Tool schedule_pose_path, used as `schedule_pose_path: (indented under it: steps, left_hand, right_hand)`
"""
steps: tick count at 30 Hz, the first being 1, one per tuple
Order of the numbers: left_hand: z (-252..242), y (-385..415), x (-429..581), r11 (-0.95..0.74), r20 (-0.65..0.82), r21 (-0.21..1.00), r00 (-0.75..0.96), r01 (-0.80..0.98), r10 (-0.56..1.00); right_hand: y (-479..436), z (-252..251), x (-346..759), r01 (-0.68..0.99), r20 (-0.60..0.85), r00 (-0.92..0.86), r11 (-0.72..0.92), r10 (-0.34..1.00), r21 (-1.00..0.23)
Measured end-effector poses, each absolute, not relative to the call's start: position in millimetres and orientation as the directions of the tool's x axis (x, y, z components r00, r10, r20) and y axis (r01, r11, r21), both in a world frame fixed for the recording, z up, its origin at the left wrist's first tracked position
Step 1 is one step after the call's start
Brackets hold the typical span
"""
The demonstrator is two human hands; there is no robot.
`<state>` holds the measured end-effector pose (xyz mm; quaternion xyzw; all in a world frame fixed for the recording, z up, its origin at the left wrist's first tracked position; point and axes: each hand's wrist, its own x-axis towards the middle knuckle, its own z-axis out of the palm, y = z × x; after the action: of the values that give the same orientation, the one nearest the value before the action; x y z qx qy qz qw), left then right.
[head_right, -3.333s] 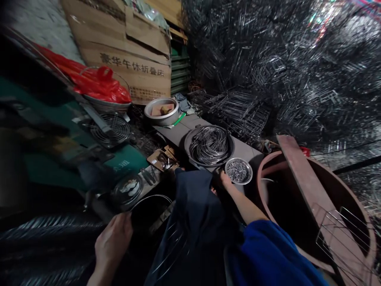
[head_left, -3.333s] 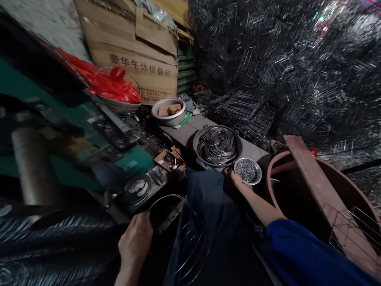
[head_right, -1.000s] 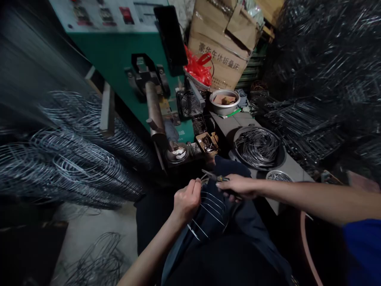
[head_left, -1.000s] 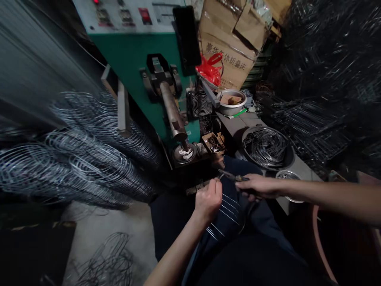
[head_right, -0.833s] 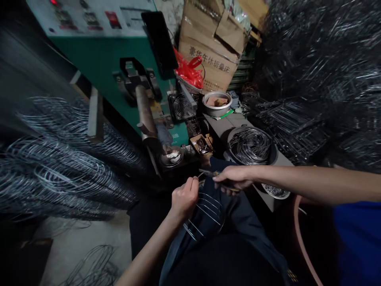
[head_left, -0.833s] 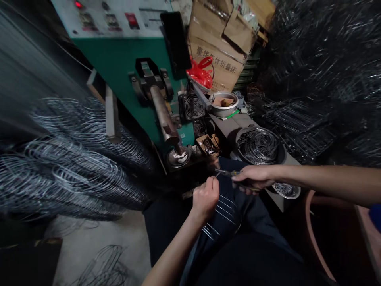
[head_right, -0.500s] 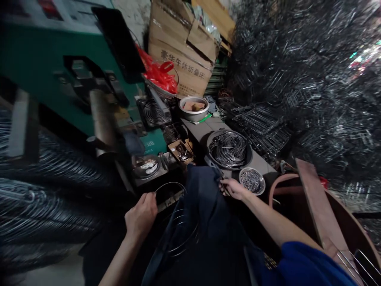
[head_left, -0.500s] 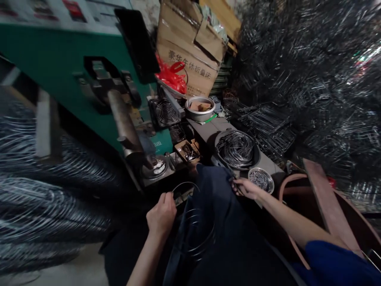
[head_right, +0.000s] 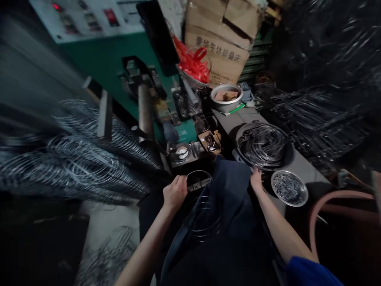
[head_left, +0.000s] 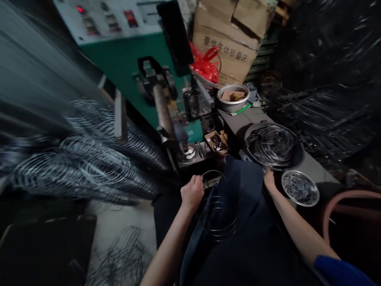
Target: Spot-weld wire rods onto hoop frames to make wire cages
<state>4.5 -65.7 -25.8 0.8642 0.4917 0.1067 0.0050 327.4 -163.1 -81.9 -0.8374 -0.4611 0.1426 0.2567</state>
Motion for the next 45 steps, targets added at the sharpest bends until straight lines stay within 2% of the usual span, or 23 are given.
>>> schedule_pose_path:
  steps: [3, 5, 8, 9, 11, 14, 16, 17, 19, 21, 23, 27, 30, 40, 45]
  left_hand:
    - [-27.1, -64.6, -1.4, -0.507, 0.168, 0.144, 0.483, 0.850, 0.859]
    - [-27.5, -65.2, -5.1, -0.482, 0.160, 0.186, 0.458, 0.856, 0.875]
    - [-28.5, -67.2, -11.5, -0.447, 0.152, 0.246, 0.421, 0.860, 0.894]
    - [-29.0, -67.8, -13.7, -0.441, 0.153, 0.260, 0.414, 0.859, 0.897]
    - [-29.8, -69.0, -17.9, -0.435, 0.159, 0.282, 0.406, 0.855, 0.900]
    - [-30.1, -69.1, -24.0, -0.435, 0.183, 0.328, 0.395, 0.839, 0.900]
    - [-28.6, -65.7, -29.4, -0.432, 0.211, 0.367, 0.379, 0.824, 0.901]
    - [-27.0, -62.3, -32.9, -0.430, 0.228, 0.389, 0.367, 0.815, 0.902]
    - [-22.1, -52.3, -41.1, -0.423, 0.264, 0.432, 0.337, 0.797, 0.904]
    - [-15.0, -39.6, -49.9, -0.419, 0.298, 0.470, 0.308, 0.777, 0.904]
    - [-6.7, -27.8, -56.9, -0.419, 0.322, 0.497, 0.286, 0.760, 0.902]
    - [7.7, -17.2, -60.6, -0.431, 0.346, 0.526, 0.278, 0.733, 0.896]
    - [12.1, -16.7, -59.2, -0.446, 0.349, 0.536, 0.293, 0.717, 0.890]
    - [15.0, 6.1, -57.0, -0.474, 0.329, 0.518, 0.346, 0.712, 0.879]
    - [19.0, 14.1, -56.6, -0.475, 0.343, 0.511, 0.337, 0.717, 0.877]
  right_hand:
    - [-136.7, -69.8, 300.1, 0.780, 0.176, 0.434, -0.271, 0.883, -0.563]
    - [-119.2, -49.0, 283.4, 0.871, 0.247, 0.281, -0.139, 0.927, -0.471]
    - [-96.6, -9.8, 267.8, 0.964, 0.163, 0.140, -0.097, 0.977, -0.247]
    - [-90.5, 0.7, 264.1, 0.974, 0.126, 0.113, -0.085, 0.985, -0.211]
    - [-80.6, 11.0, 254.9, 0.959, 0.077, 0.034, -0.011, 0.996, -0.282]
    - [-71.3, -2.1, 230.9, 0.812, -0.018, -0.202, 0.157, 0.979, -0.562]
    - [-67.2, -18.9, 212.2, 0.679, -0.090, -0.304, 0.149, 0.949, -0.719]
    - [-65.1, -25.3, 204.0, 0.637, -0.096, -0.307, 0.129, 0.947, -0.760]
    - [-59.7, -28.9, 192.0, 0.610, -0.009, -0.259, 0.156, 0.966, -0.777]
    - [-51.8, -19.4, 185.4, 0.636, 0.132, -0.242, 0.260, 0.961, -0.727]
    - [-42.4, -2.2, 181.6, 0.697, 0.183, -0.266, 0.320, 0.947, -0.642]
    - [-30.9, 25.0, 176.3, 0.853, 0.062, -0.276, 0.274, 0.959, -0.445]
    - [-29.6, 29.1, 173.1, 0.907, 0.007, -0.264, 0.251, 0.964, -0.338]
    - [-12.4, 46.3, 164.9, 0.963, -0.075, -0.252, 0.242, 0.965, -0.122]
    - [-3.7, 54.7, 164.1, 0.965, -0.072, -0.256, 0.250, 0.964, -0.081]
